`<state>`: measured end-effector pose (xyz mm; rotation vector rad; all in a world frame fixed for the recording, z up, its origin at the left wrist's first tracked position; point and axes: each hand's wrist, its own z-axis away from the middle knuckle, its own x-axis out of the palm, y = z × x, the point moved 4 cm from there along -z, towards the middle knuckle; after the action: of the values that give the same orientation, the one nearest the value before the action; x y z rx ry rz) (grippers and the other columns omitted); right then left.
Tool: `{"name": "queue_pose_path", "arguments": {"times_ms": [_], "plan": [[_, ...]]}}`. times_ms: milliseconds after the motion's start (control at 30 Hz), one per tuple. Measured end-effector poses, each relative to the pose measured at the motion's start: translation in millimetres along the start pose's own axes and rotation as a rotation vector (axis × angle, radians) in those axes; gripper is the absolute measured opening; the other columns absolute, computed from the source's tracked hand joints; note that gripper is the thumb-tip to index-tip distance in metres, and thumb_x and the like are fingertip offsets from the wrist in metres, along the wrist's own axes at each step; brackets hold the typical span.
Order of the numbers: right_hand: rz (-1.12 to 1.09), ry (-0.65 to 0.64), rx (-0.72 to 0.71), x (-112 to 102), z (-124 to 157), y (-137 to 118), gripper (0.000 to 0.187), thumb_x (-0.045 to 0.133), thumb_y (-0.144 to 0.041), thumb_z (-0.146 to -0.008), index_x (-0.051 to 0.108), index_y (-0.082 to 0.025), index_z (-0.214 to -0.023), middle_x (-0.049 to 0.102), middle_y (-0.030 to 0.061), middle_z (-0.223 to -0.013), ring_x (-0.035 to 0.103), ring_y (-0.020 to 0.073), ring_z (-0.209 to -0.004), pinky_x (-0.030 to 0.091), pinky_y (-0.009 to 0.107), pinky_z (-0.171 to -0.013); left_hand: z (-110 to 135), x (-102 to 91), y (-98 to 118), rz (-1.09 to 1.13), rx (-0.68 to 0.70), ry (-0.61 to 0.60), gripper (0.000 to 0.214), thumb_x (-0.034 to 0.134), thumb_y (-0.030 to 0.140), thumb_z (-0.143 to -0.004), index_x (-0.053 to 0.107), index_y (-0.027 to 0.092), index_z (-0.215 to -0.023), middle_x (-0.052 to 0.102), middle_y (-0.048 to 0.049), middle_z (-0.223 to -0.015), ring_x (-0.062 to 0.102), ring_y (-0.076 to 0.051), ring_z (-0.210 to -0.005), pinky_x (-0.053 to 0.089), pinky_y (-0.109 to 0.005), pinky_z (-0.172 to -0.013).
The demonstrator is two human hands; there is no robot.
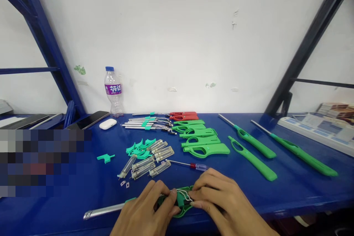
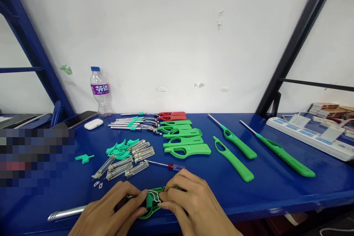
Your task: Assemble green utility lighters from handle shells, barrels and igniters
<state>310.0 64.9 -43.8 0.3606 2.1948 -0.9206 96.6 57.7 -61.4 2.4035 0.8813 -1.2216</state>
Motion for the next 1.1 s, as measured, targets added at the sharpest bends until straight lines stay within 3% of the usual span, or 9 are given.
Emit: {"name": "queue_pose_path", "arguments": {"times_ms": [300,600,867,1100], "plan": [[0.175,0.05,-0.097,2.1,1.9,-5.1,0.02,0.054,-0.012,-0.11,0.069,-0.022,-0.102,0.073,0.0033,-0.099,0.064,0.0183,-0.084,0.053,0.033,-0.081,1.5,0.4,-0.5,0.052,-0.052,0.026,0.022,0.046,0.018,-0.114,0.064,0.018,-0.126,0.068,-0.0062,-0.098,0.072,-0.017,-0.076,0.064,-0.024,-0.058],[0.157,0.026,-0.045,1.7,2.2,-4.9,0.02,0.055,-0.013,-0.109,0.069,-0.024,-0.1,0.072,0.0027,-0.1,0.065,0.0188,-0.087,0.052,0.032,-0.078,1.2,-0.6,1.5,0.103,-0.123,0.082,0.024,0.046,0.021,-0.114,0.069,0.022,-0.12,0.069,-0.0034,-0.095,0.074,-0.012,-0.071,0.06,-0.015,-0.058],[0.299,0.044,-0.116,3.3,3.2,-7.3,0.024,0.052,-0.004,-0.104,0.067,-0.023,-0.104,0.072,0.0036,-0.103,0.064,0.0186,-0.085,0.048,0.031,-0.072,-4.2,-4.7,0.1,0.15,-0.143,0.088,0.025,0.046,0.022,-0.113,0.071,0.024,-0.112,0.07,-0.0022,-0.094,0.074,-0.011,-0.067,0.061,-0.014,-0.059],[0.277,0.04,-0.114,4.2,4.1,-5.8,0.021,0.055,-0.006,-0.105,0.067,-0.023,-0.104,0.072,0.0025,-0.101,0.062,0.018,-0.085,0.048,0.031,-0.074,-5.2,-2.1,-0.1,0.163,-0.182,0.015,0.022,0.046,0.018,-0.112,0.067,0.024,-0.11,0.068,-0.002,-0.095,0.073,-0.013,-0.069,0.06,-0.019,-0.057]]}}
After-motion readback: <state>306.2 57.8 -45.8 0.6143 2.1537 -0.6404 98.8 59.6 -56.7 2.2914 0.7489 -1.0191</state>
